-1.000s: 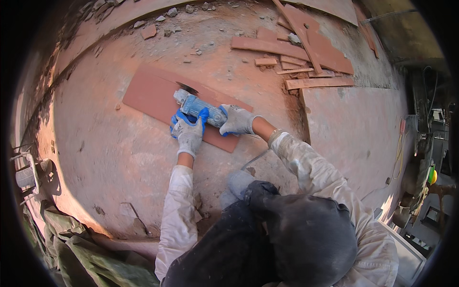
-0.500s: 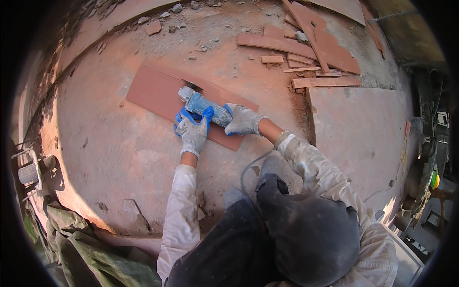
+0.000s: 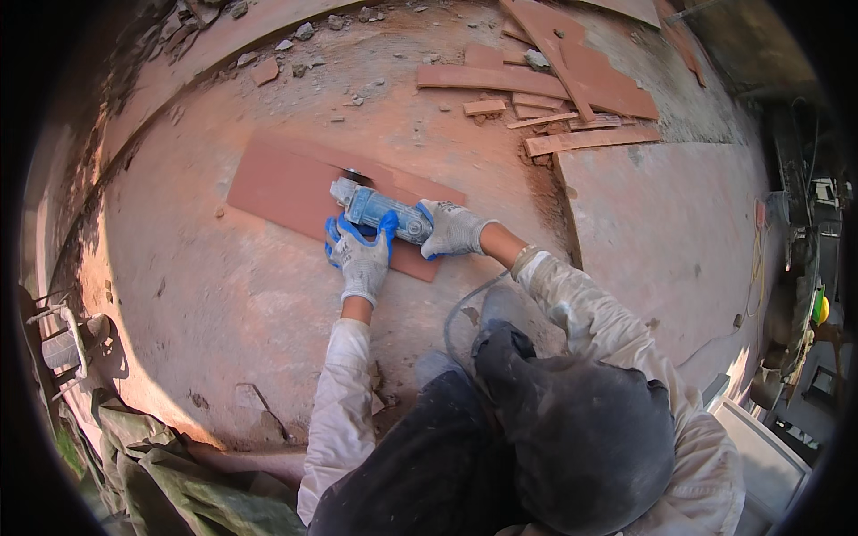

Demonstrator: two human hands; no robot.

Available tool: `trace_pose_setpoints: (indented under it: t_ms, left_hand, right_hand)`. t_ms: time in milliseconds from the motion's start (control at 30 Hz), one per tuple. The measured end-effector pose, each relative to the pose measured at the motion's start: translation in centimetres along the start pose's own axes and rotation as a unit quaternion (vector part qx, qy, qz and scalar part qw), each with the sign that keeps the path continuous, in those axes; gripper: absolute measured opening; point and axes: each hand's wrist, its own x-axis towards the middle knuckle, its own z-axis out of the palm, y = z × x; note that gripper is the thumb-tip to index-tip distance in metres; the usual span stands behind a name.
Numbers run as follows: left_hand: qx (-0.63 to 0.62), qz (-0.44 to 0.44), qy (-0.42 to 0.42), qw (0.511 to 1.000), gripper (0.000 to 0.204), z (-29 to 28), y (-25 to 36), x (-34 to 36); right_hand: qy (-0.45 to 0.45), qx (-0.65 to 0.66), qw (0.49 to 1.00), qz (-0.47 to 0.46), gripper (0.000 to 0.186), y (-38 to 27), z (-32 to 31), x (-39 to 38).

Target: The person uses an angle grinder to cut a red rectangular tile on the ground. They reposition the tile and continue cutting along its edges, then lift and inspect the cut piece before placing it on a nearby tiled surface.

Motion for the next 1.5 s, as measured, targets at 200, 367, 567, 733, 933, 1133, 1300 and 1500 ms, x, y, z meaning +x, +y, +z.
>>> trace_pose_setpoints:
  t_ms: [200,367,567,733,933,1133,1300,1500]
  left_hand:
    - [-0.006,-0.004,-0.007,1.0,0.12,0.4,-0.1,-0.1]
    - [0.014,-0.024,-0.033,0.999,0.12,0.0,0.1,0.0]
    - [0.03,-0.042,-0.045,0.998,0.128,-0.2,0.7,0.3]
    - [0.026,-0.042,-0.044,0.998,0.134,0.0,0.5,0.4]
    - [0.041,-0.039,-0.016,0.998,0.128,0.4,0.2,0.6]
    - [0.041,-0.048,-0.028,0.998,0.129,0.1,0.7,0.7]
    - [0.036,-0.038,-0.029,0.998,0.128,0.1,0.5,0.4]
    - [0.036,-0.028,-0.051,0.998,0.123,0.3,0.4,0.0]
  right_hand:
    - [0.008,-0.002,1.0,-0.015,0.073,0.4,-0.1,-0.2]
    - [-0.006,-0.009,1.0,-0.014,0.075,0.5,-0.1,0.0]
    - [-0.025,-0.009,1.0,-0.002,0.082,0.7,-0.3,0.4]
    - [-0.024,-0.005,1.0,-0.007,0.08,0.8,-0.4,0.3]
    - [-0.043,-0.005,0.999,0.01,0.085,1.0,-0.4,0.7]
    - [-0.008,0.007,1.0,-0.006,0.072,1.6,0.2,1.0]
    - [0.018,-0.005,0.999,-0.029,0.069,1.3,0.5,0.3]
    - [-0.002,0.008,1.0,-0.009,0.074,1.1,-0.1,-0.7]
